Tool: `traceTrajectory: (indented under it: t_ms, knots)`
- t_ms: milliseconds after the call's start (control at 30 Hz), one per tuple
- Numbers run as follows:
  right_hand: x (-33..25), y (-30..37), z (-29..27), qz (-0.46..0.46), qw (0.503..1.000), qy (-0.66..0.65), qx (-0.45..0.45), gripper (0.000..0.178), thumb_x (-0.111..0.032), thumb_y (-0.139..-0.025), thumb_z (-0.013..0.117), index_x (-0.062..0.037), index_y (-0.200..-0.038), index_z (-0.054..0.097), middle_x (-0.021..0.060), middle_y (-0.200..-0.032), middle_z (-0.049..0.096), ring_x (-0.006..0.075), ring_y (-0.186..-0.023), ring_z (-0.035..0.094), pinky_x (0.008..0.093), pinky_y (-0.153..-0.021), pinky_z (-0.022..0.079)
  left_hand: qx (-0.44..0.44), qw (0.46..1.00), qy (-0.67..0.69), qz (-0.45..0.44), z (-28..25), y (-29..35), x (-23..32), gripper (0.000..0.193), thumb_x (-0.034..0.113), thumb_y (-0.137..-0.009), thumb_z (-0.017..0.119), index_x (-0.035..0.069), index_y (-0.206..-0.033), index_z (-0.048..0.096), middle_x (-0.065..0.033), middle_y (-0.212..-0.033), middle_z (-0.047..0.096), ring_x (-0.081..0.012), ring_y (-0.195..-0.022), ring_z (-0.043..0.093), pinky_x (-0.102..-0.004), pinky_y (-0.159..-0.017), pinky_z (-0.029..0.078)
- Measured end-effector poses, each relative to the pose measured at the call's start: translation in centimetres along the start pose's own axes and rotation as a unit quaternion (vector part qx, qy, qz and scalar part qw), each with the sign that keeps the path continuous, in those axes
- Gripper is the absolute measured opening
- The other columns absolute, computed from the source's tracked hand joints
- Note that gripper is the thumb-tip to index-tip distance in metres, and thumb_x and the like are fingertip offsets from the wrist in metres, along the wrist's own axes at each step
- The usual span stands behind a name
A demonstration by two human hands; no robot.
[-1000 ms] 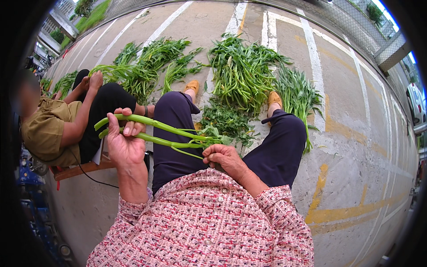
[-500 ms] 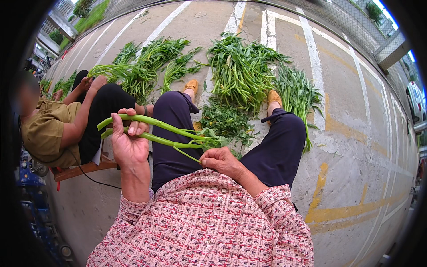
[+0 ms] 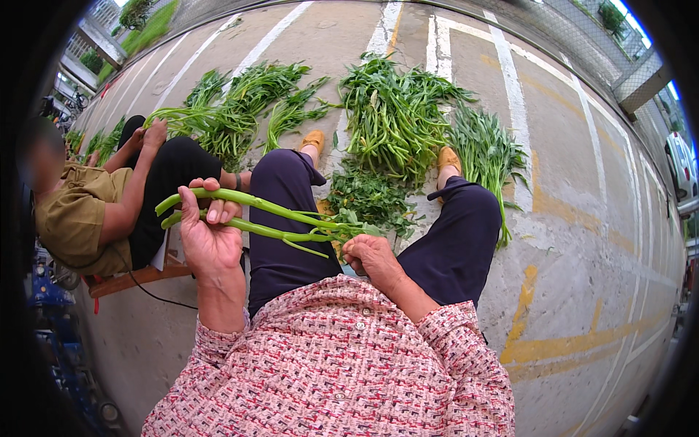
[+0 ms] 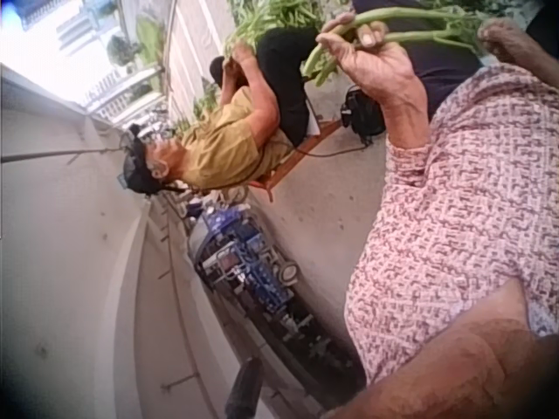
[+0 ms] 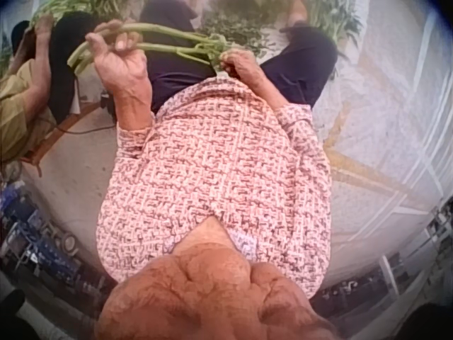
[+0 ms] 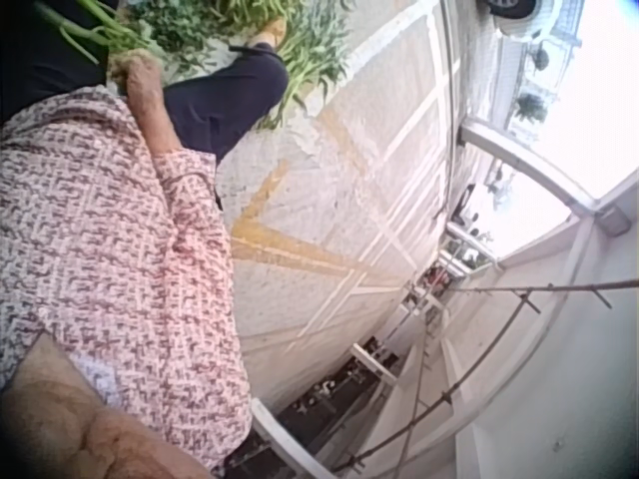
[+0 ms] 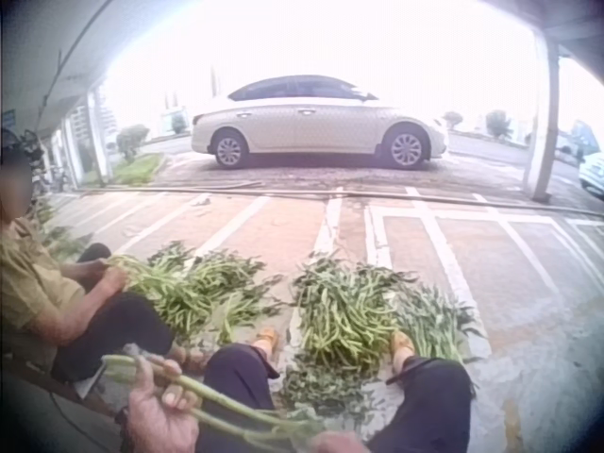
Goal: The person plucks leaves from long green stems by hand while sitting in an outdoor area, handling bundles of vegetables laid out on the ground.
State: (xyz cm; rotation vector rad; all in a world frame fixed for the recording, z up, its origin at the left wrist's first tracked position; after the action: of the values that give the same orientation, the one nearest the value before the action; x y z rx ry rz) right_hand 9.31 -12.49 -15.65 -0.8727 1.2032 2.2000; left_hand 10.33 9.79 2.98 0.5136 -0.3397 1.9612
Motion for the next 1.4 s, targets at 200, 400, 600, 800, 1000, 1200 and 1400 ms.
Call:
traceTrajectory:
  t_ms: [200,400,600,800,1000,1200,1400]
  knots:
    - [-1.8,0.5,3.2,-0.047,0.992,0.035,-0.113,0.017,-0.011,-0.085,0.054,0.0016,-0.092,0.062,0.0042,-0.079,0.062,0.0065,-0.063,0.053,0.0189,-0.06,0.044,0.009,1.0,-0.009,-0.003,-0.2,0.2,-0.5,0.024,0.029,-0.092,0.049,0.006,-0.092,0.053,-0.0071,-0.084,0.055,-0.007,-0.052,0.041,-0.0214,-0.051,0.034]
    - [-1.7,0.9,4.4,-0.077,0.981,0.077,-0.162,0.018,-0.015,-0.087,0.058,0.0014,-0.093,0.063,0.0023,-0.08,0.062,0.0067,-0.072,0.054,0.0207,-0.068,0.044,0.005,1.0,-0.014,0.01,-0.5,0.0,-0.7,0.026,0.029,-0.093,0.047,0.004,-0.092,0.054,-0.0088,-0.085,0.058,-0.0074,-0.052,0.041,-0.0221,-0.05,0.035]
    - [-2.6,1.4,5.2,-0.101,0.965,0.166,-0.175,0.018,-0.015,-0.086,0.059,0.0009,-0.089,0.065,-0.0023,-0.074,0.059,0.0036,-0.068,0.05,0.0194,-0.063,0.041,0.017,0.999,-0.027,0.013,-0.5,0.2,-0.8,0.026,0.03,-0.092,0.048,0.004,-0.09,0.053,-0.0072,-0.083,0.057,-0.0068,-0.052,0.041,-0.0214,-0.05,0.035]
    - [-2.8,1.8,5.4,-0.1,0.963,0.173,-0.18,0.017,-0.014,-0.085,0.06,0.0007,-0.09,0.065,-0.0039,-0.072,0.058,0.0026,-0.065,0.048,0.019,-0.06,0.041,0.006,1.0,-0.011,0.024,-1.3,-0.3,-0.6,0.027,0.029,-0.093,0.047,0.004,-0.094,0.055,-0.0091,-0.085,0.06,-0.007,-0.052,0.041,-0.0214,-0.051,0.035]
    - [-2.8,1.8,5.5,-0.113,0.959,0.186,-0.182,0.016,-0.014,-0.085,0.059,0.0006,-0.088,0.064,-0.0044,-0.07,0.058,0.0025,-0.064,0.048,0.0191,-0.059,0.041,0.012,0.999,-0.019,0.031,-1.6,-0.5,-0.5,0.026,0.029,-0.093,0.048,0.004,-0.094,0.055,-0.0091,-0.085,0.06,-0.0072,-0.052,0.042,-0.0217,-0.051,0.035]
    - [-1.8,0.8,4.7,-0.105,0.967,0.166,-0.16,0.015,-0.012,-0.086,0.053,0.0011,-0.083,0.061,-0.0017,-0.068,0.056,0.0047,-0.06,0.048,0.0196,-0.056,0.041,0.046,0.998,-0.034,0.014,-1.7,-0.1,-1.3,0.026,0.03,-0.092,0.049,0.005,-0.09,0.051,-0.0061,-0.081,0.055,-0.0066,-0.053,0.041,-0.021,-0.051,0.036]
    - [0.4,-0.3,2.4,-0.037,0.991,0.074,-0.105,0.014,-0.011,-0.086,0.051,0.0005,-0.082,0.059,0.001,-0.069,0.057,0.0069,-0.06,0.051,0.0199,-0.056,0.043,0.011,1.0,-0.014,0.015,-0.6,-0.1,-0.4,0.024,0.03,-0.092,0.048,0.006,-0.091,0.052,-0.0071,-0.081,0.057,-0.0064,-0.052,0.04,-0.0212,-0.051,0.035]
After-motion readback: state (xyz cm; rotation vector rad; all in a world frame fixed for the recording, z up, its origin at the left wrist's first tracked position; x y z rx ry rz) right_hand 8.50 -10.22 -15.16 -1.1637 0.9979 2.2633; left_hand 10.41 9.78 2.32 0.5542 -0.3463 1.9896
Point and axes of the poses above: each hand's wrist, its own y-axis away from the middle knuckle, its own z-axis out of the palm, x = y × z, the point moved 10 cm from there along -y, towards the middle knuckle
